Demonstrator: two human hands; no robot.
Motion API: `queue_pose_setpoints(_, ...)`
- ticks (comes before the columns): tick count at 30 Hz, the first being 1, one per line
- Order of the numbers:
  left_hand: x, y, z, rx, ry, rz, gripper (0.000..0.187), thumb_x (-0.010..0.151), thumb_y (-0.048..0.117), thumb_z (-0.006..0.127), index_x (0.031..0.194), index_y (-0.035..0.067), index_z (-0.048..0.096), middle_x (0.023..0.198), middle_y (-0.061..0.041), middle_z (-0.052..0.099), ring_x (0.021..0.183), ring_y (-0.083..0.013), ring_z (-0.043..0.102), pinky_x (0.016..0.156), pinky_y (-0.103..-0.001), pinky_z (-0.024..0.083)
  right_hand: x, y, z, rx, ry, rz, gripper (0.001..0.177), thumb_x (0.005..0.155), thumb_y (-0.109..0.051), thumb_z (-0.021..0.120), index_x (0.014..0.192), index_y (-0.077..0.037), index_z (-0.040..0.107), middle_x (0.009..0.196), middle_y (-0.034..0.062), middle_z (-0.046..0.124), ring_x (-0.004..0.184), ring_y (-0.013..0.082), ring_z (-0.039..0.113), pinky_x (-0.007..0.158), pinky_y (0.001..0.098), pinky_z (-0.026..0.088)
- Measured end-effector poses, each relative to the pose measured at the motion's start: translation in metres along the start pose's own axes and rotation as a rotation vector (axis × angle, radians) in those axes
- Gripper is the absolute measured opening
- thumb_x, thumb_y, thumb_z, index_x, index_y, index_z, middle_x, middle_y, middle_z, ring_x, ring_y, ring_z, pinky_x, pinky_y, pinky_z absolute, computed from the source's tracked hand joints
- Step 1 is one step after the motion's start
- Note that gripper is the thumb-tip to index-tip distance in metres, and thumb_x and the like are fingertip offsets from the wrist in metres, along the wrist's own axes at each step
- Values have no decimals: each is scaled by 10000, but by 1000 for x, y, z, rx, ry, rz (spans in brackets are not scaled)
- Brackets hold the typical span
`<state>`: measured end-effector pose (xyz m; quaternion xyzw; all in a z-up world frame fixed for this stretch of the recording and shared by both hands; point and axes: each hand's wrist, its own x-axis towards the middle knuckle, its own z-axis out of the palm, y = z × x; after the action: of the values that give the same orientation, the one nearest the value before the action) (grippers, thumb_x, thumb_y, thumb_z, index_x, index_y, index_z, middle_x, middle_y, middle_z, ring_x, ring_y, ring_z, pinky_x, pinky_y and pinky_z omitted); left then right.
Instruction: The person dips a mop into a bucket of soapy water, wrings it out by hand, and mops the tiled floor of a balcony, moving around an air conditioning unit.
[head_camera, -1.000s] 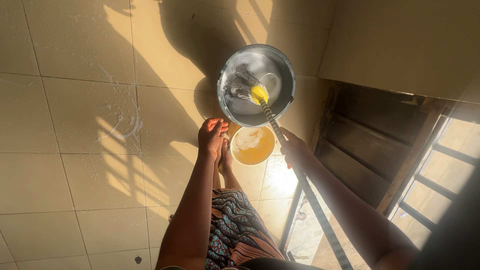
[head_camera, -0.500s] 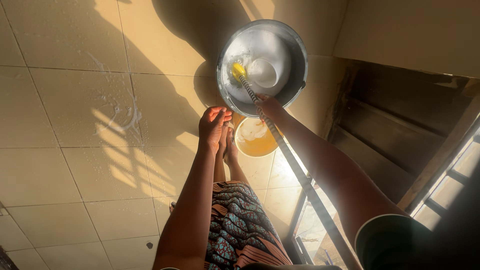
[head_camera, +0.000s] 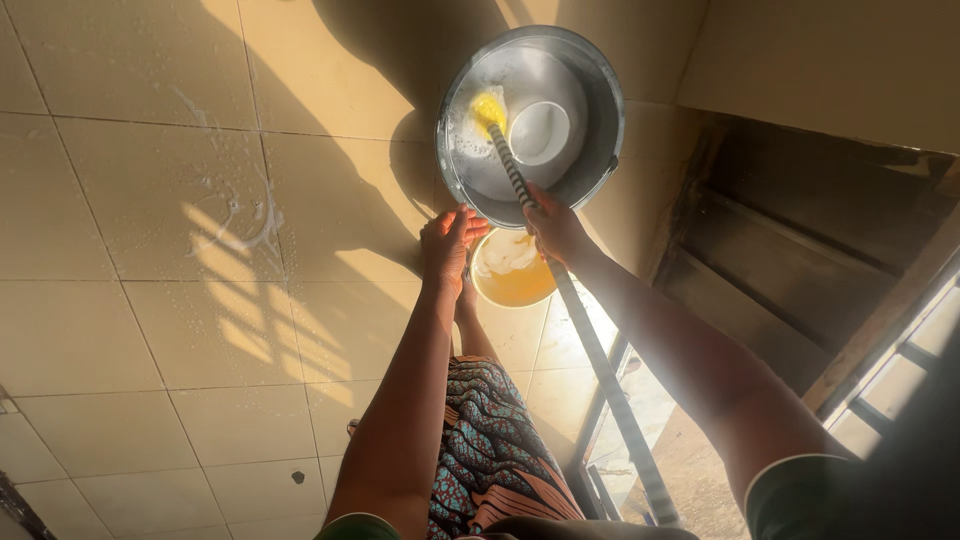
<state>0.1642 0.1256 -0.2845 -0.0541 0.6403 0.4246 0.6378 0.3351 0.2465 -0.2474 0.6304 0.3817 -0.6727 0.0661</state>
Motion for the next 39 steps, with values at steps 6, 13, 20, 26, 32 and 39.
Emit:
queue_pose_setpoints(6,58,13,61,-335,-30,-238,957,928,783,457,1602,167,171,1516,-205,408,1386,-367,489,1161,-453,278,-187,-60,-16,-289,146,96,538,997,-210,517,1531,-257,471,732,16,590,467,99,503,436,279,481)
queue_pose_setpoints(13,74,35,96,-796,-438,-345,658,920,449,636,1402,52,427,1275,-330,577,1203,-472,586,1039,-624,475,-262,-57,-24,-93,102,181,511,901,-121,615,1409,-140,559,819,50,625,666,186,630,603,353,559)
queue_pose_setpoints(20,-9,36,117,-1224,-569,-350,370,940,258,632,1193,-8,583,1039,-248,656,955,-384,654,887,-542,538,-70,-59,-10,852,65,-189,488,1011,-378,582,1347,-27,537,1208,166,637,1110,271,685,855,426,578)
queue_pose_setpoints(26,-54,53,102,-1275,-565,-252,279,927,222,651,1109,11,636,955,-173,680,852,-310,673,789,-468,561,28,-35,28,1578,-272,-357,597,964,-395,656,1437,-61,509,1300,240,643,976,323,711,692,370,600)
queue_pose_setpoints(32,-12,28,108,-776,-195,-266,192,914,186,671,1024,30,690,871,-97,704,749,-236,692,692,-393,584,139,-5,-38,583,40,-272,476,836,13,708,1306,-7,633,1083,124,725,872,217,715,702,340,592)
queue_pose_setpoints(39,31,-4,126,-596,-357,-258,113,858,95,723,932,15,691,809,-80,693,704,-215,701,648,-356,583,156,-45,-66,-658,-23,-266,593,731,90,690,1297,-85,677,1109,106,733,1024,204,688,856,354,552)
